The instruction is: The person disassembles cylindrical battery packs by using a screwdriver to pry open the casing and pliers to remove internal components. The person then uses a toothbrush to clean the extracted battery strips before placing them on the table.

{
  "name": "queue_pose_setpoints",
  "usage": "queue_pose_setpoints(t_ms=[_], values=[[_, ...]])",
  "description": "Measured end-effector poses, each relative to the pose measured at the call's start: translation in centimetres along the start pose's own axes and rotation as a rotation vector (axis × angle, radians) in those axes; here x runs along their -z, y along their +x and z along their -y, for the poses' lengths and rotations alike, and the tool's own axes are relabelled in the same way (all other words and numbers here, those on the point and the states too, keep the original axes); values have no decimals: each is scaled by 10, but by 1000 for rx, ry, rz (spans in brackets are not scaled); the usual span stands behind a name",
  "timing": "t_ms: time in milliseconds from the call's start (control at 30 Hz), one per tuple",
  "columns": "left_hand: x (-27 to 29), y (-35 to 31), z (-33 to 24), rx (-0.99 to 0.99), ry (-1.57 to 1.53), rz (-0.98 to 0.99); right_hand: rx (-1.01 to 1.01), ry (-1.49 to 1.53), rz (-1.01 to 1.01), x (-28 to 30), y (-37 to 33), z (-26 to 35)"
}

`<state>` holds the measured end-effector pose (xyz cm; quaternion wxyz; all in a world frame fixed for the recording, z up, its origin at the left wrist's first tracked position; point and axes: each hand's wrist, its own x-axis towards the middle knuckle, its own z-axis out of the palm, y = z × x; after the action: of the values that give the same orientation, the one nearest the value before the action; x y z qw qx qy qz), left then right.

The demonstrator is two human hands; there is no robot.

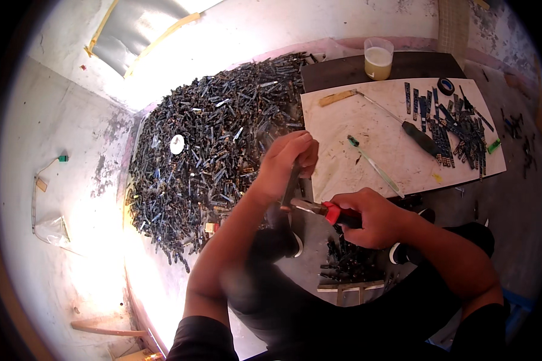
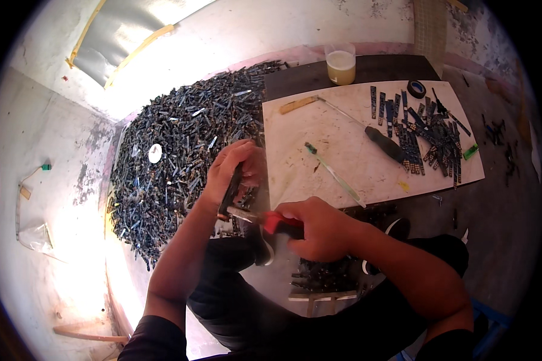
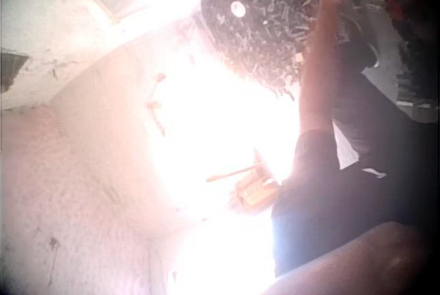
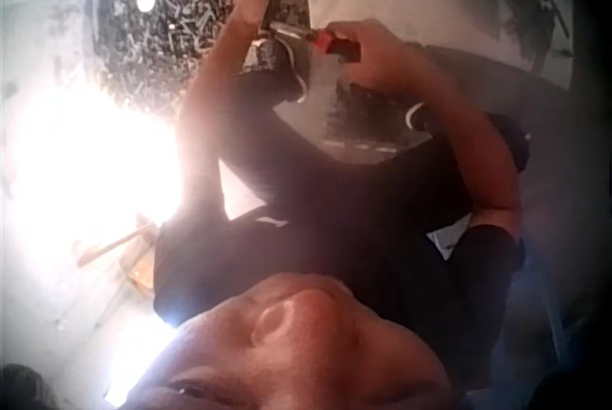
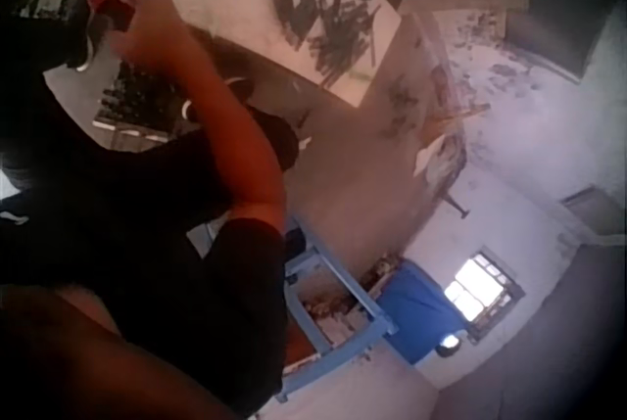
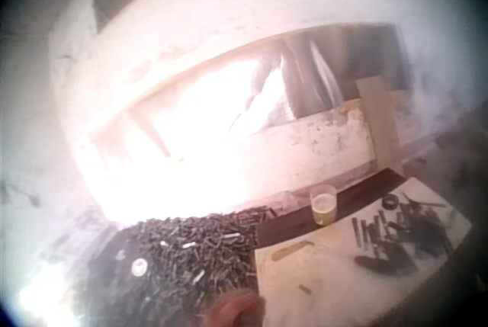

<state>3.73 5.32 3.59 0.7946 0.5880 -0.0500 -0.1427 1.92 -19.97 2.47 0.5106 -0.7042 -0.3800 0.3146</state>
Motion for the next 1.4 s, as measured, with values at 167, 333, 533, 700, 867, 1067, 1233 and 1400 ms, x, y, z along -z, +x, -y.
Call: queue_pose_setpoints(t_ms=[167, 333, 533, 700, 867, 1067, 1233, 1400], values=[[0, 7, 22, 48, -361, 69, 25, 127, -78, -10, -2, 0], [-16, 4, 34, 120, -472, -206, -41, 40, -248, 1, -5, 19], [-48, -7, 50, 259, -498, -338, -55, -127, -473, 9, 1, 7], [-72, -15, 69, 93, -370, -306, -75, 12, -684, 11, 9, -6], [-79, -29, 59, -67, 447, -332, -276, 43, -713, 30, 11, -12], [-43, 4, 69, -27, 232, -538, -335, 50, -638, 25, 14, -18], [-31, 7, 64, -9, -112, -625, -349, 575, -535, 55, 4, -32], [-5, 3, 62, 24, -485, -595, -377, 778, -439, 63, -2, -28]])
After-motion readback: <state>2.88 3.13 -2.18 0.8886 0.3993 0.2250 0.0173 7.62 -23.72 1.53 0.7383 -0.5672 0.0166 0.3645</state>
